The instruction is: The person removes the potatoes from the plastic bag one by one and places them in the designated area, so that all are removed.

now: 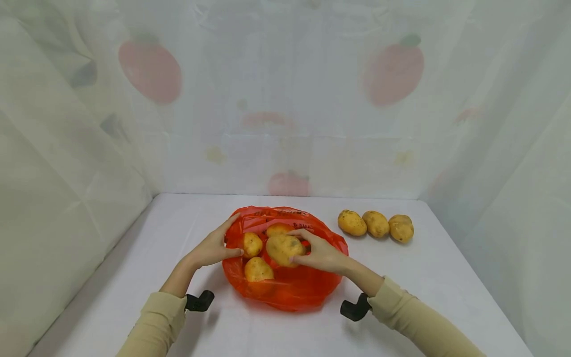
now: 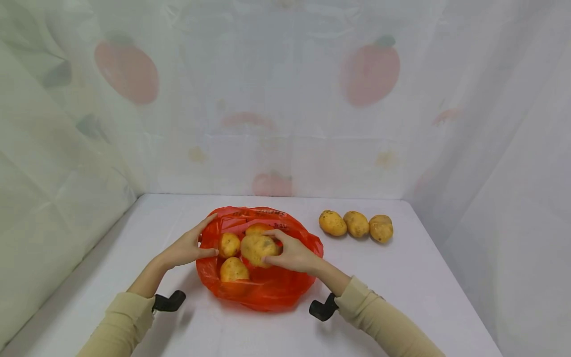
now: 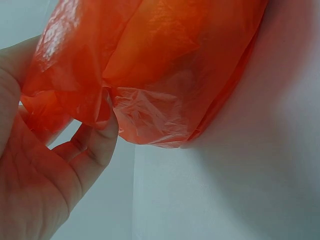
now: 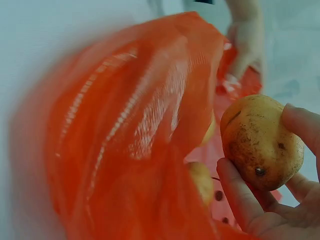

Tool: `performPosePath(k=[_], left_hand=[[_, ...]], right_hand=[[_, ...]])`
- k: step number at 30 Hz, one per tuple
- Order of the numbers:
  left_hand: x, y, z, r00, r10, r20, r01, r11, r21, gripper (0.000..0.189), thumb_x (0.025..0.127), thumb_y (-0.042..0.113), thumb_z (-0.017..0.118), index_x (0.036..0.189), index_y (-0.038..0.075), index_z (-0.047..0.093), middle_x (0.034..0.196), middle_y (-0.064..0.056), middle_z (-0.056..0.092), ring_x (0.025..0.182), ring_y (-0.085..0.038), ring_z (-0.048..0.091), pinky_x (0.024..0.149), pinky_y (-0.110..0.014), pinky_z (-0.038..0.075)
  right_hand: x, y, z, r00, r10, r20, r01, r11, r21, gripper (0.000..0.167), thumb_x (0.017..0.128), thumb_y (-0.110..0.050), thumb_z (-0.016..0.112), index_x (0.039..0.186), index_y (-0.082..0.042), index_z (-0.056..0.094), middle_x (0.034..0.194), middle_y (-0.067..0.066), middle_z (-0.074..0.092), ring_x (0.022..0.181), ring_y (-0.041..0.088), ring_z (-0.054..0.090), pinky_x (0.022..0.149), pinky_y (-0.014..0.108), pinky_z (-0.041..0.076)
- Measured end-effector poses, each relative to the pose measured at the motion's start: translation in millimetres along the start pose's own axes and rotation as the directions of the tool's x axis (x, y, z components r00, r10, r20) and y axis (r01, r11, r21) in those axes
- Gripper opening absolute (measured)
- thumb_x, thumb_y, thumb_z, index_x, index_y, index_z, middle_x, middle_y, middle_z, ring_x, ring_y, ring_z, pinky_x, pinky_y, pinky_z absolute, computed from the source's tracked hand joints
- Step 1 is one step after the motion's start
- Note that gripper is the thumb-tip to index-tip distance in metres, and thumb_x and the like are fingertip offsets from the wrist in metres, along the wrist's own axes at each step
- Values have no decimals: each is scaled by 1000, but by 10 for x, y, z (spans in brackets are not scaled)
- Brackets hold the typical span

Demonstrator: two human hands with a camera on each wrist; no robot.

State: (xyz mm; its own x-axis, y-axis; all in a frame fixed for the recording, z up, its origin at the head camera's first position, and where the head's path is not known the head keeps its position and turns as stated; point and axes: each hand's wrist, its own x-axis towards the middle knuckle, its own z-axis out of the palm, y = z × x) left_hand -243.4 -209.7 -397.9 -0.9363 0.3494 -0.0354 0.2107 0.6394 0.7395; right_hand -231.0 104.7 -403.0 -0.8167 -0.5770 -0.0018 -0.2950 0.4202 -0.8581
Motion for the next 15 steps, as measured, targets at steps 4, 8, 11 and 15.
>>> performPosePath(k=[4, 8, 11, 15], left_hand=[[3, 0, 0, 1000, 2, 3, -2, 1000, 1, 94, 78, 21, 73, 149, 24, 12, 151, -12, 21, 133, -36, 29, 98, -54, 38], [5, -4, -1, 1000, 2, 3, -2, 1000, 4, 94, 78, 21, 73, 149, 24, 12, 151, -11, 21, 133, -36, 29, 98, -54, 38], [3, -4, -2, 1000, 0, 3, 0, 1000, 4, 94, 78, 21, 73, 149, 23, 12, 151, -11, 21, 133, -36, 28, 98, -54, 38], [-1, 0, -1, 1000, -2, 6, 2, 1000, 0, 94, 78, 20, 73, 149, 24, 12, 151, -11, 21, 133, -36, 29, 98, -54, 38]], right_hand=[[-55, -31, -91, 999, 10, -42, -9, 1000, 17, 58, 81, -37, 69, 131, -32, 41, 130, -4, 47, 114, 17, 47, 94, 40, 45], [-110, -53, -166, 998, 18, -56, -15, 998, 54, 58, 81, -37, 69, 132, -34, 40, 132, -4, 45, 116, 19, 47, 93, 40, 46], [-153, -71, -200, 998, 14, -66, -9, 997, 78, 58, 81, -36, 69, 131, -36, 40, 132, -6, 45, 116, 19, 48, 92, 37, 47], [-210, -77, -230, 997, 9, -81, 0, 994, 105, 57, 81, -36, 69, 130, -38, 41, 132, -6, 45, 117, 20, 48, 92, 36, 47]])
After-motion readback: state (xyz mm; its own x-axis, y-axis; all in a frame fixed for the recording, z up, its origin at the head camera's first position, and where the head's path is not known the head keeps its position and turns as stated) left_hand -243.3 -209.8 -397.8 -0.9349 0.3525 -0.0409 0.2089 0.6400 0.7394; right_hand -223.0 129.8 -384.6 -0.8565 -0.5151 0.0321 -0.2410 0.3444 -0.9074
